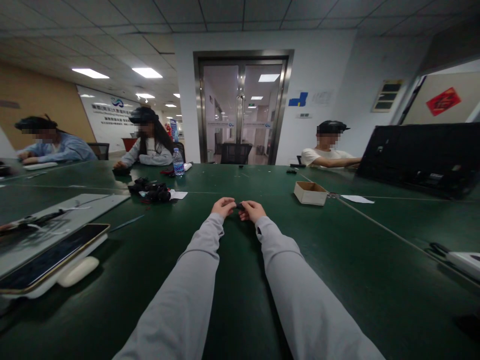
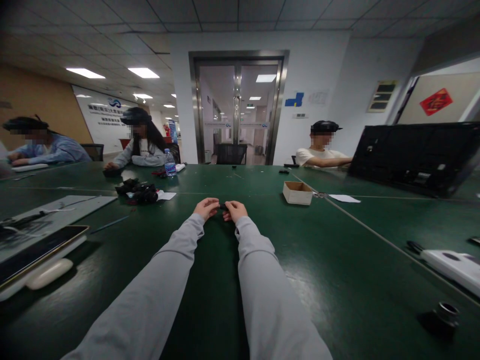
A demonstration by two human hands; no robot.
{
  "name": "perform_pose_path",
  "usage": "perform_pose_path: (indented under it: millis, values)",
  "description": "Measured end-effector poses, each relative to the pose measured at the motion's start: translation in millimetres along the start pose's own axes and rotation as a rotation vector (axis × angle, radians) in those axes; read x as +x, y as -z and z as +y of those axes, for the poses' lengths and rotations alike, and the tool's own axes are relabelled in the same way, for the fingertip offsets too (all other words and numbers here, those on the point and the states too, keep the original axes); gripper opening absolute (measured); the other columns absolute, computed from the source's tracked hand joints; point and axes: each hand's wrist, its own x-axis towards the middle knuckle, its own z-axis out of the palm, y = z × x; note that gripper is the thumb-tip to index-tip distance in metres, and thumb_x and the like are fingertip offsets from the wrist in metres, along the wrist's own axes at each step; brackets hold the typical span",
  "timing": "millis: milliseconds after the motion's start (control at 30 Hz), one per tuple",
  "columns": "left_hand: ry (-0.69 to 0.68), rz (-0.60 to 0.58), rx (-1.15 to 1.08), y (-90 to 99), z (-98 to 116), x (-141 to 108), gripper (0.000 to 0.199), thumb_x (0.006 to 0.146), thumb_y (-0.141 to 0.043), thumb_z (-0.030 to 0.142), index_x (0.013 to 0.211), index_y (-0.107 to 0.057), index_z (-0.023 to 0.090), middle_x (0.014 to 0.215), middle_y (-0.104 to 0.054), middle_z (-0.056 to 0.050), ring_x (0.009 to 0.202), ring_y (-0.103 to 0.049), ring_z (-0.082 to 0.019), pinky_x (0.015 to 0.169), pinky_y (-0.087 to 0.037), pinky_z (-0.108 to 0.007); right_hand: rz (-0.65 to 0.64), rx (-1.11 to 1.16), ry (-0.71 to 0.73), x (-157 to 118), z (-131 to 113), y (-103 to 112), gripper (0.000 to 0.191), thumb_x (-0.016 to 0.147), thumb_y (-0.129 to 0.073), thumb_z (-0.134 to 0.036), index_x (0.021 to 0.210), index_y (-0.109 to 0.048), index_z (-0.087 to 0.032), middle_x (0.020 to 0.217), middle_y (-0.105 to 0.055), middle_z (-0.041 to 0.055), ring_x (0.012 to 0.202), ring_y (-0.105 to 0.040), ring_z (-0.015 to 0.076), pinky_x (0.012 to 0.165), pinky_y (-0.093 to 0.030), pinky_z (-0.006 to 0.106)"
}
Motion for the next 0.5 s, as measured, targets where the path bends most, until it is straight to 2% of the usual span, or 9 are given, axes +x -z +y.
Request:
perform_pose_path:
  millis: [100, 267, 500]
  values:
    - [0.098, 0.018, -0.060, -2.6, -0.8, 2.7, 0.023, 0.063, -0.067, 0.023, 0.080, -0.057, 0.012, 0.075, -0.061, -0.005, 0.057, -0.058, -0.009, 0.051, -0.045, -0.020, 0.004, 0.006, -0.007, 0.4, 0.2, 0.6, 0.012, 0.085, -0.051, -0.024, 0.082, -0.052, -0.012, 0.044, -0.055, -0.0006, 0.035, -0.053, 0.0105, 0.034, -0.047, 0.018]
    - [0.067, 0.051, 0.054, -4.9, -5.3, 6.4, 0.012, 0.068, -0.062, 0.021, 0.067, -0.054, 0.011, 0.056, -0.056, 0.000, 0.047, -0.052, -0.007, 0.046, -0.042, -0.017, 0.005, 0.006, -0.003, 0.4, 1.3, -0.2, 0.007, 0.085, -0.050, -0.017, 0.082, -0.052, -0.011, 0.045, -0.055, -0.0012, 0.034, -0.052, 0.0096, 0.033, -0.046, 0.018]
    - [0.033, 0.036, 0.254, -0.6, -8.5, 8.8, 0.029, 0.067, -0.061, 0.039, 0.059, -0.053, 0.013, 0.047, -0.052, 0.002, 0.040, -0.046, -0.006, 0.043, -0.038, -0.018, -0.022, 0.031, -0.007, 0.4, 3.4, 3.4, 0.007, 0.083, -0.052, -0.015, 0.089, -0.054, -0.011, 0.049, -0.057, -0.0013, 0.036, -0.053, 0.0092, 0.037, -0.049, 0.018]
